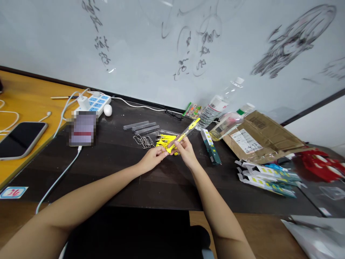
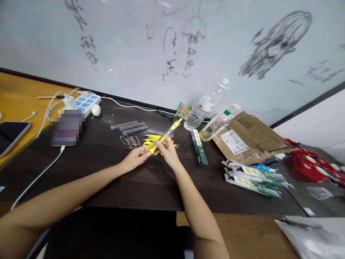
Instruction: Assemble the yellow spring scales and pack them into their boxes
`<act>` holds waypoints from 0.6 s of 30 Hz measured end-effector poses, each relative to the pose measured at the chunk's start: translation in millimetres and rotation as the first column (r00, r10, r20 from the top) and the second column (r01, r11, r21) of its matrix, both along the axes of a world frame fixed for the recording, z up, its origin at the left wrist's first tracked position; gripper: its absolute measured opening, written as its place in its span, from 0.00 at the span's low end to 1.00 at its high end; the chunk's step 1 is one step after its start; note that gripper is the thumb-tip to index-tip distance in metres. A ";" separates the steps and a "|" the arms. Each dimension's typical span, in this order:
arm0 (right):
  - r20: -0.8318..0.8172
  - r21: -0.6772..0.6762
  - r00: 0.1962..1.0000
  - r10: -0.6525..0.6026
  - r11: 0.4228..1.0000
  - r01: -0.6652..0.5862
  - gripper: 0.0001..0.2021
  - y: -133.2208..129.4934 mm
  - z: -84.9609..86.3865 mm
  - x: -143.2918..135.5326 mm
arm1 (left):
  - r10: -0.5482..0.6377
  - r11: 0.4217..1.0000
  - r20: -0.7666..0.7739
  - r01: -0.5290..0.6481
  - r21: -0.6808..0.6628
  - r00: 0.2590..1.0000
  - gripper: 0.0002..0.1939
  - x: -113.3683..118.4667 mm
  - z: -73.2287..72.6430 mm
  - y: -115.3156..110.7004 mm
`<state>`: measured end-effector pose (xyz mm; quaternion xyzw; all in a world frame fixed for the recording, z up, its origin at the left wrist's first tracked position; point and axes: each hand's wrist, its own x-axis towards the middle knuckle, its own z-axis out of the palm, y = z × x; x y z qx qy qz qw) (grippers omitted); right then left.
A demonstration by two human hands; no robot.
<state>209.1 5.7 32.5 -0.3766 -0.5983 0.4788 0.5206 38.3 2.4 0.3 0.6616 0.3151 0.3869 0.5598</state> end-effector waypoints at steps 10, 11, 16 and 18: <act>0.014 0.010 1.000 -0.020 1.000 0.020 0.15 -0.5 -0.2 -1.2 | -0.071 0.984 0.080 0.083 -0.160 0.994 0.17 1.0 -0.6 -0.4; 0.015 0.009 1.000 -0.019 1.000 0.018 0.15 -0.7 -0.2 -1.3 | -0.075 0.976 0.090 0.092 -0.197 0.993 0.17 1.0 1.0 -1.2; 0.018 0.014 1.000 -0.018 1.000 0.017 0.15 -0.9 -0.7 -1.0 | -0.085 0.967 0.105 0.107 -0.232 0.991 0.18 1.6 1.7 -2.1; 0.022 0.016 1.000 -0.022 1.000 0.021 0.15 -0.8 -0.8 -0.9 | -0.090 0.972 0.104 0.110 -0.209 0.991 0.18 2.4 -1.3 -0.9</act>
